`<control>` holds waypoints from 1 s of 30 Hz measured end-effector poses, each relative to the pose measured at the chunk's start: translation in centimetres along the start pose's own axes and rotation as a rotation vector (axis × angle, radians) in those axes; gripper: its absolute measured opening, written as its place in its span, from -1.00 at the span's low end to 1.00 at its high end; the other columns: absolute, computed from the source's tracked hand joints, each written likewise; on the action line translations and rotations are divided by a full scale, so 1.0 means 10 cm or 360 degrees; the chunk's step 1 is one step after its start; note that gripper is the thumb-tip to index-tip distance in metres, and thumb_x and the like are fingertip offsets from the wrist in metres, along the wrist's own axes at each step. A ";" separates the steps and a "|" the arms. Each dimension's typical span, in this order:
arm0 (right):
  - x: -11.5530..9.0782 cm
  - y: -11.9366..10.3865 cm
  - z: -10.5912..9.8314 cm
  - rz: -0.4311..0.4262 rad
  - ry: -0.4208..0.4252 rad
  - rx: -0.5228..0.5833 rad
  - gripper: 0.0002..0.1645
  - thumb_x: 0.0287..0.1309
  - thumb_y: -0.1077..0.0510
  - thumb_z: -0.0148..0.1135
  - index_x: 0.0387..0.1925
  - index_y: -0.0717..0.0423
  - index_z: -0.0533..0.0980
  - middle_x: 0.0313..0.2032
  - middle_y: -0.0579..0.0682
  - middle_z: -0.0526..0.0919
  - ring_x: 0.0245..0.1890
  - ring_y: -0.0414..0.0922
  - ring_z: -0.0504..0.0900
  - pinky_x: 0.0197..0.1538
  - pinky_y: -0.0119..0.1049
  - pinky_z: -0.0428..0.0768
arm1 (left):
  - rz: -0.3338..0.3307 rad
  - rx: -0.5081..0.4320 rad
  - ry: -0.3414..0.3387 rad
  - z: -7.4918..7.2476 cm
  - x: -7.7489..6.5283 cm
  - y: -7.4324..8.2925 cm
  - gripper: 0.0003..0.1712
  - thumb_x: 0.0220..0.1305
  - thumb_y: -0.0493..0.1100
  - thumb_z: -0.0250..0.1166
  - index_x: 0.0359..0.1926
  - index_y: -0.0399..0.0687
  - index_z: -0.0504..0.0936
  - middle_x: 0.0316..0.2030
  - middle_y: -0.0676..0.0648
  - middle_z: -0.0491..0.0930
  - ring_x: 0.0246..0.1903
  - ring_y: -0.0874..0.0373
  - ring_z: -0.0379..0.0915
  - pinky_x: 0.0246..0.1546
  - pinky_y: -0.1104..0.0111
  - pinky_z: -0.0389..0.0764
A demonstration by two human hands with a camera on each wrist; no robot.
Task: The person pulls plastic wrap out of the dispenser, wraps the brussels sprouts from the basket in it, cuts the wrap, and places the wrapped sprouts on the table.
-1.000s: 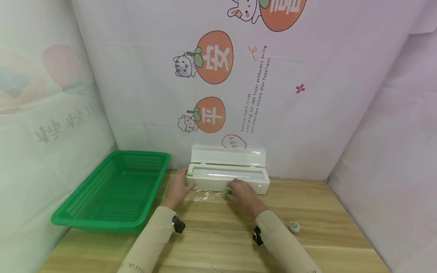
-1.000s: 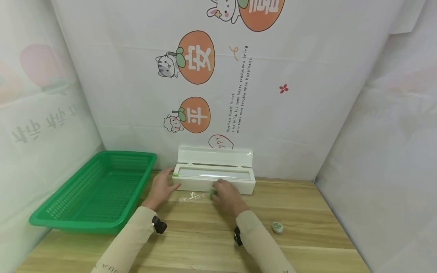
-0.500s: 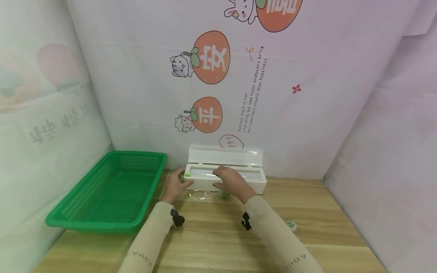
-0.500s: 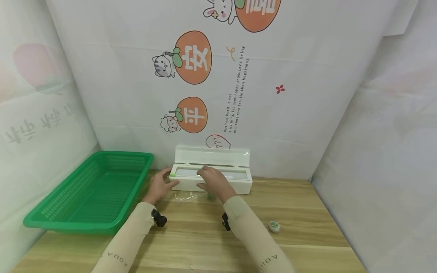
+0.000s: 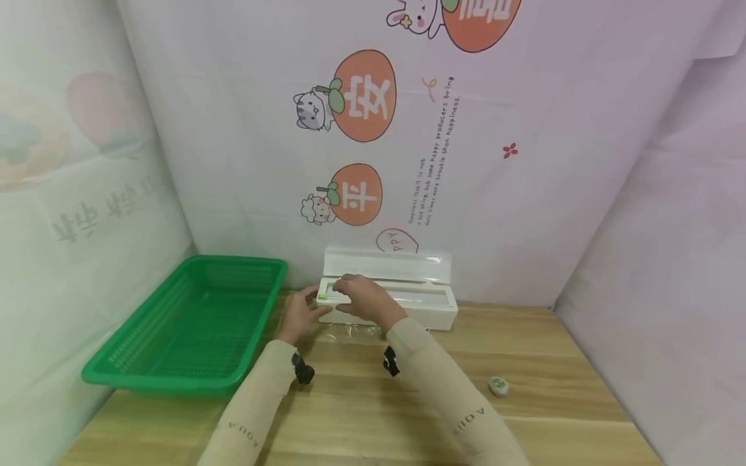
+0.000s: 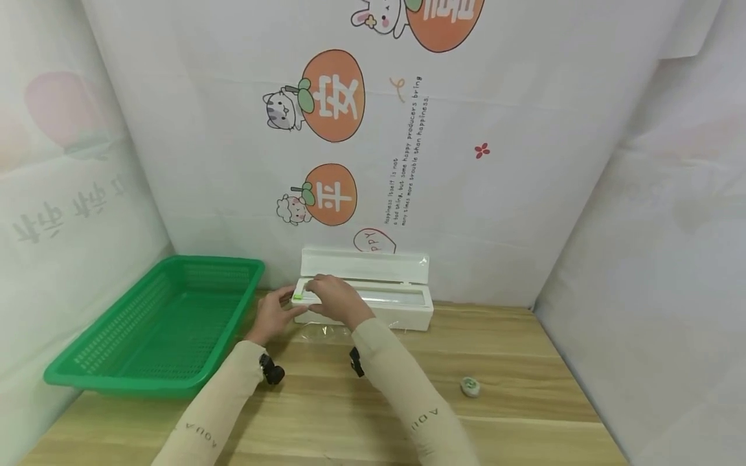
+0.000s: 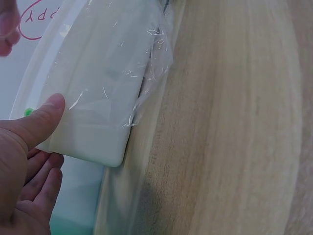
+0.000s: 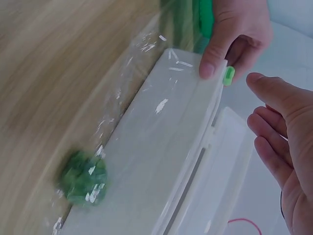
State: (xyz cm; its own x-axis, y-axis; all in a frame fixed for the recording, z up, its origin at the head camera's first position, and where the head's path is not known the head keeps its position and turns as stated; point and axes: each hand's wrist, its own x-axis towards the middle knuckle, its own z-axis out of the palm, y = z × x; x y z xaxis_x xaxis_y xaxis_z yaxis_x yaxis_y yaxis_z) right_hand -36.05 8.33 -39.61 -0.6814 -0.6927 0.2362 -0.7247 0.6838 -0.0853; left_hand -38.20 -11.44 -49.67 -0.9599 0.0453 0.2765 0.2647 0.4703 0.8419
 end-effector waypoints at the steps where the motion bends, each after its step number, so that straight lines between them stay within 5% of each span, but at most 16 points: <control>1: 0.05 -0.01 0.02 -0.0011 0.0001 0.0013 -0.52 0.31 0.09 0.48 0.18 0.20 0.65 0.11 0.08 0.76 0.08 -0.04 0.75 0.19 -0.22 0.73 | 0.0007 -0.0002 0.0006 -0.01 0.00 -0.01 -0.28 0.26 -0.19 0.54 0.39 -0.29 0.53 0.35 -0.36 0.56 0.37 -0.29 0.49 0.36 -0.05 0.58; 16: 0.39 -0.03 0.23 0.0090 -0.0042 0.0127 -0.56 0.31 0.17 0.47 0.18 0.18 0.65 0.10 0.09 0.76 0.08 -0.07 0.73 0.18 -0.26 0.72 | 0.0192 0.0087 0.0082 0.00 0.03 -0.01 -0.44 0.26 -0.26 0.54 0.25 -0.31 0.65 0.20 -0.35 0.68 0.23 -0.28 0.62 0.28 -0.06 0.66; 30: 0.50 -0.02 0.37 0.0100 -0.0083 0.0132 -0.62 0.32 0.41 0.33 0.11 0.12 0.71 0.06 0.03 0.80 0.07 -0.10 0.75 0.17 -0.30 0.73 | 0.0155 0.0139 0.0110 0.00 0.06 -0.06 -0.44 0.20 -0.21 0.59 0.22 -0.24 0.69 0.14 -0.31 0.72 0.16 -0.26 0.65 0.18 -0.06 0.71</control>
State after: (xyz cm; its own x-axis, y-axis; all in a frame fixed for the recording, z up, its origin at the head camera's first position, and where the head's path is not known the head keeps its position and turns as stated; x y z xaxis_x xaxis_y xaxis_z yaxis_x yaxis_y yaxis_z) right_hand -39.69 3.86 -41.94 -0.7286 -0.6616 0.1771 -0.6849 0.7064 -0.1788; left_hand -38.94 -11.67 -50.01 -0.9206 0.0351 0.3890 0.3447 0.5416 0.7667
